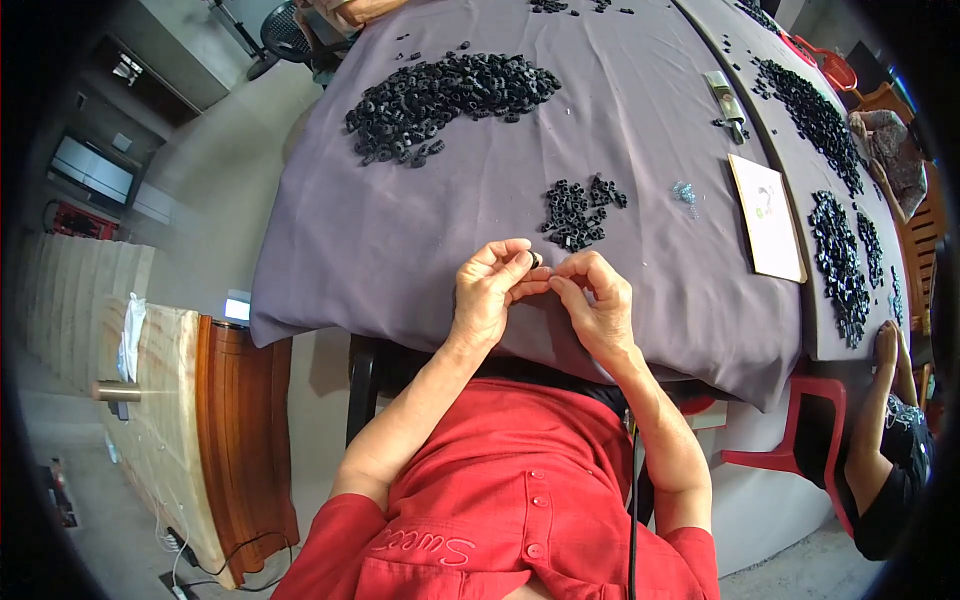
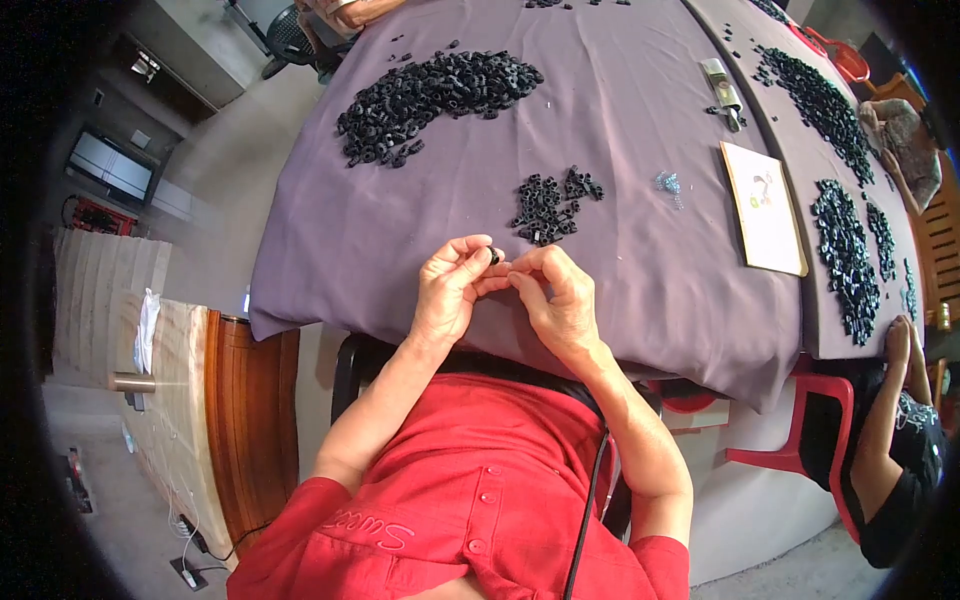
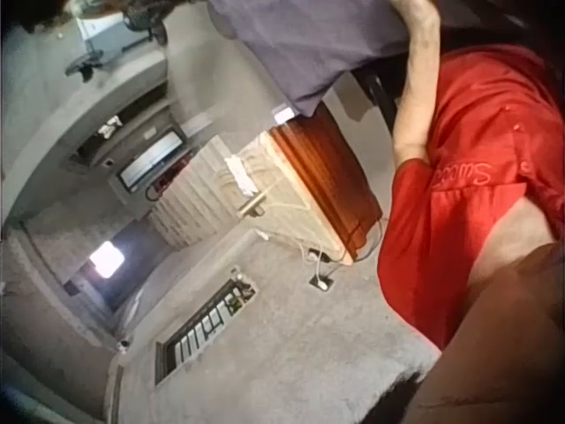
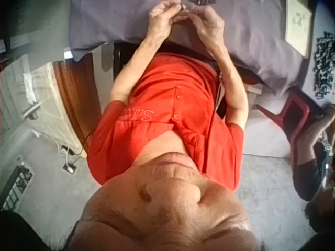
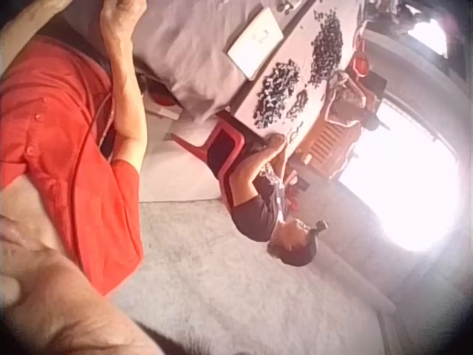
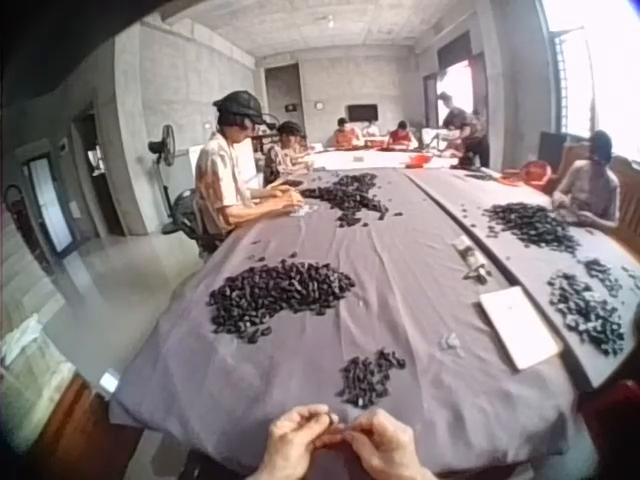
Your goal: The person picks up a black plastic part and a metal screw by hand, fits the screw into the part, and places the assembled piece onto the table. After repeating this process, the person clears a space on the table and pours a bag of metal screws onto the surface.
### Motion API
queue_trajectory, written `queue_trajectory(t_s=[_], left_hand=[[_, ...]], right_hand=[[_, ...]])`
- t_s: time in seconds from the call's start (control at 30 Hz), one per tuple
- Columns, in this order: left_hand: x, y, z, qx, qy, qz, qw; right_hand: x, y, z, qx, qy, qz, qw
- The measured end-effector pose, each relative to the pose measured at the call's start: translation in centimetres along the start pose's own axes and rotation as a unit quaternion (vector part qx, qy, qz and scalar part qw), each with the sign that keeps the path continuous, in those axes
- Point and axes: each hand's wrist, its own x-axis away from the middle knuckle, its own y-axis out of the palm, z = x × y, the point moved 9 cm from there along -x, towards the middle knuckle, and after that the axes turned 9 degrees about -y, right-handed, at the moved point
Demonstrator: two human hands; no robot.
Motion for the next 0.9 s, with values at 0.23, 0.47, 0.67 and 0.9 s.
queue_trajectory(t_s=[0.23, 0.47, 0.67, 0.9], left_hand=[[-0.1, -0.5, -0.1, -0.075, -0.001, 0.032, 0.997], [0.0, 0.2, -0.1, -0.122, 0.016, 0.029, 0.992], [0.1, 0.6, -0.6, -0.175, -0.012, 0.004, 0.984], [0.0, 0.5, -0.7, -0.145, -0.055, -0.030, 0.987]], right_hand=[[-0.2, 0.4, -0.6, 0.025, -0.045, -0.009, 0.999], [-0.3, 0.5, -0.9, 0.035, -0.051, -0.009, 0.998], [0.6, 0.5, 1.3, -0.019, 0.026, -0.011, 0.999], [0.2, -0.1, 2.5, 0.034, 0.110, -0.023, 0.993]])
